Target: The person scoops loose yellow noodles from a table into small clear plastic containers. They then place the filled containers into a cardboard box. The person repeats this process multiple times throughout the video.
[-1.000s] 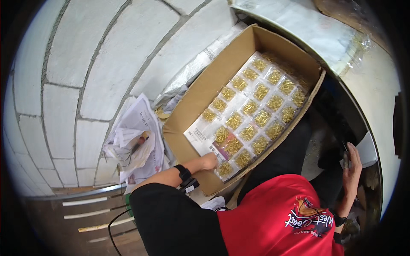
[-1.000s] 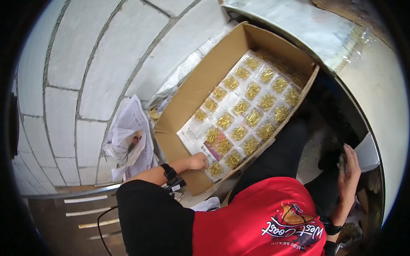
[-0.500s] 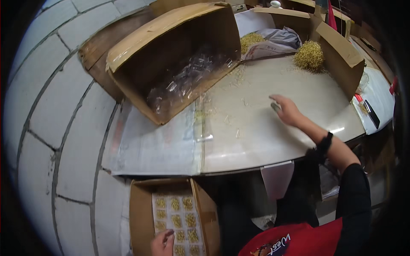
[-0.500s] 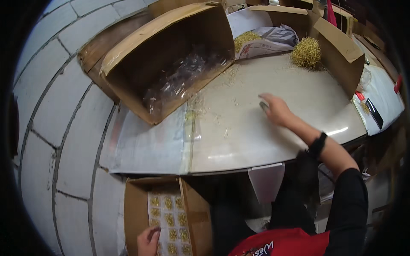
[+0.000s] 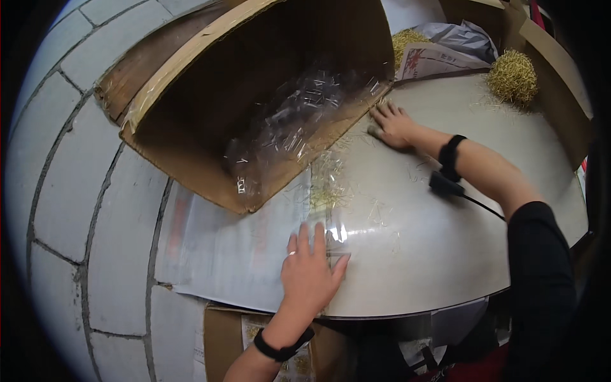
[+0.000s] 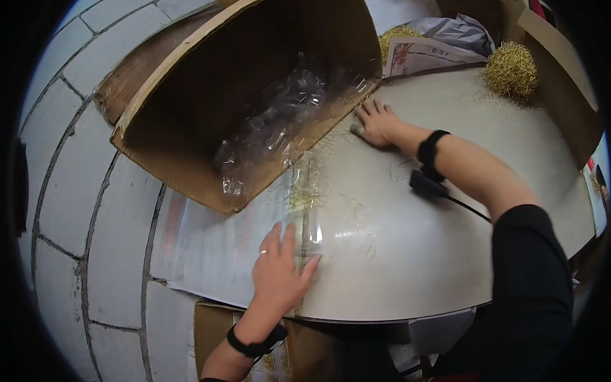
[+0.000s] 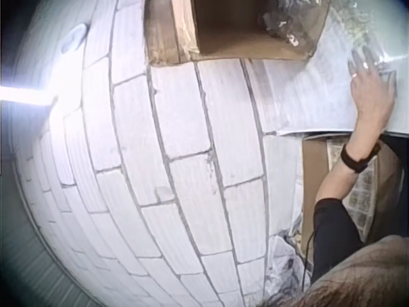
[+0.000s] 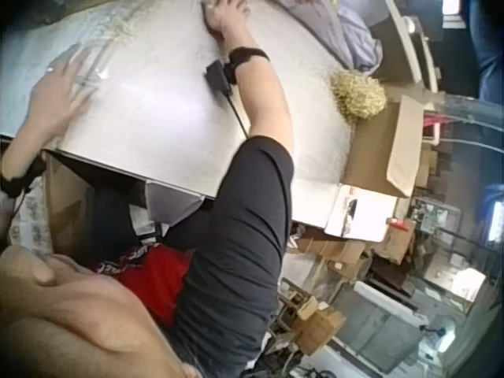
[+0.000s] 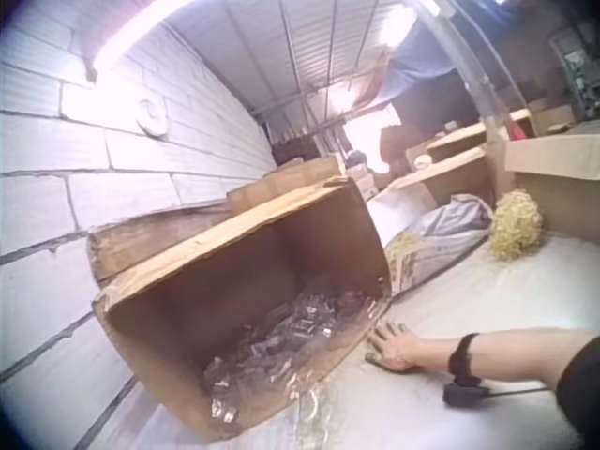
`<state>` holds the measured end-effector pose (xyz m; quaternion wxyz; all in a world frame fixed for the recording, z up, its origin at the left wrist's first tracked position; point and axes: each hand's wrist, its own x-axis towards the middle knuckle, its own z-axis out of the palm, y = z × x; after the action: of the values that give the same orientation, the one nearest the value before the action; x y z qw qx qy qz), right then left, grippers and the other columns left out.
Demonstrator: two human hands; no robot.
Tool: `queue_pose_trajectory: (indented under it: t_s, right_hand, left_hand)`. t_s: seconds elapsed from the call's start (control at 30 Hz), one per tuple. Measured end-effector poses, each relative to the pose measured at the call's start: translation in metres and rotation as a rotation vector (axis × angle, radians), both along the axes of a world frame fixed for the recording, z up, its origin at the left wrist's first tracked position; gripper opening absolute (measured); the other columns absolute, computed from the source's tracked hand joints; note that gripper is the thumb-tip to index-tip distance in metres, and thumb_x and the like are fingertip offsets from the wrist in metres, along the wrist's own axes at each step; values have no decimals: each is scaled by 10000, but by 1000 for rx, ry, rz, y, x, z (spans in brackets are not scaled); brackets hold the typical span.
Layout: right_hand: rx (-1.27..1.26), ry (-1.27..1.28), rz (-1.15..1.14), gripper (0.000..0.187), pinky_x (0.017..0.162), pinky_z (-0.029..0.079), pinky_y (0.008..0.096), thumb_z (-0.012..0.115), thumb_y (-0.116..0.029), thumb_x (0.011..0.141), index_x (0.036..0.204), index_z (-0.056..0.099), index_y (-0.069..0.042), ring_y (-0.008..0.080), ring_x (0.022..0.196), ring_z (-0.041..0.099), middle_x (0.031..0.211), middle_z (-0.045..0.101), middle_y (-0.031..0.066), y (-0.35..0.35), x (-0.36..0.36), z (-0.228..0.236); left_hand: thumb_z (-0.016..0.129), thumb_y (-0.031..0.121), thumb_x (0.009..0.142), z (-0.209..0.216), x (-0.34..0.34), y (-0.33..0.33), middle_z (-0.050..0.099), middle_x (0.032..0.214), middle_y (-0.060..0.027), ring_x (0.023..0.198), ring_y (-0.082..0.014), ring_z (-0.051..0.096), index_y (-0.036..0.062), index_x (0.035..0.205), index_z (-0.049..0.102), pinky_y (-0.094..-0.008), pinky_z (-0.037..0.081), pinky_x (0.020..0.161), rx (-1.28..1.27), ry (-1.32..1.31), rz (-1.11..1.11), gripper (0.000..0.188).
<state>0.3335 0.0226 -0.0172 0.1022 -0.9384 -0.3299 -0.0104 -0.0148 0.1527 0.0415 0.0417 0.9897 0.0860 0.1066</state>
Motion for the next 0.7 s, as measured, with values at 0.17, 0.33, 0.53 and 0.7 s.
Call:
queue_pose_trajectory:
  t_s: [0.17, 0.33, 0.53, 0.7]
  right_hand:
    - [106, 36, 393, 591, 1124, 182, 444, 350, -439, 945, 1392, 318, -54, 389, 1364, 202, 1454, 274, 196, -20, -83, 3]
    - [143, -38, 266, 643, 1103, 212, 454, 400, -497, 910, 1344, 374, -24, 379, 1346, 239, 1438, 308, 175, 11, -103, 6]
    - [65, -2, 361, 637, 1085, 160, 565, 375, -519, 905, 1405, 321, -128, 373, 1375, 187, 1476, 255, 151, 54, -150, 1]
    - [-9, 45, 403, 571, 1085, 124, 593, 328, -467, 939, 1431, 289, -180, 365, 1395, 134, 1504, 198, 138, 22, -160, 12]
  left_hand:
    - [594, 232, 841, -8, 8, 21, 419, 1288, -232, 1134, -419, 462, 13, 1312, 396, -446, 419, 926, -101, 74, -10, 556]
    - [581, 117, 827, -12, -3, 32, 465, 1225, -239, 1118, -414, 471, -24, 1278, 409, -429, 421, 913, -199, 39, -31, 503]
    - [602, 242, 838, -5, 2, 37, 521, 1162, -235, 1067, -394, 516, -58, 1217, 462, -439, 429, 889, -263, -109, 164, 503]
    - [634, 368, 815, 10, 27, 15, 528, 1188, -234, 1094, -377, 516, -57, 1180, 504, -425, 417, 917, -259, -11, 323, 575]
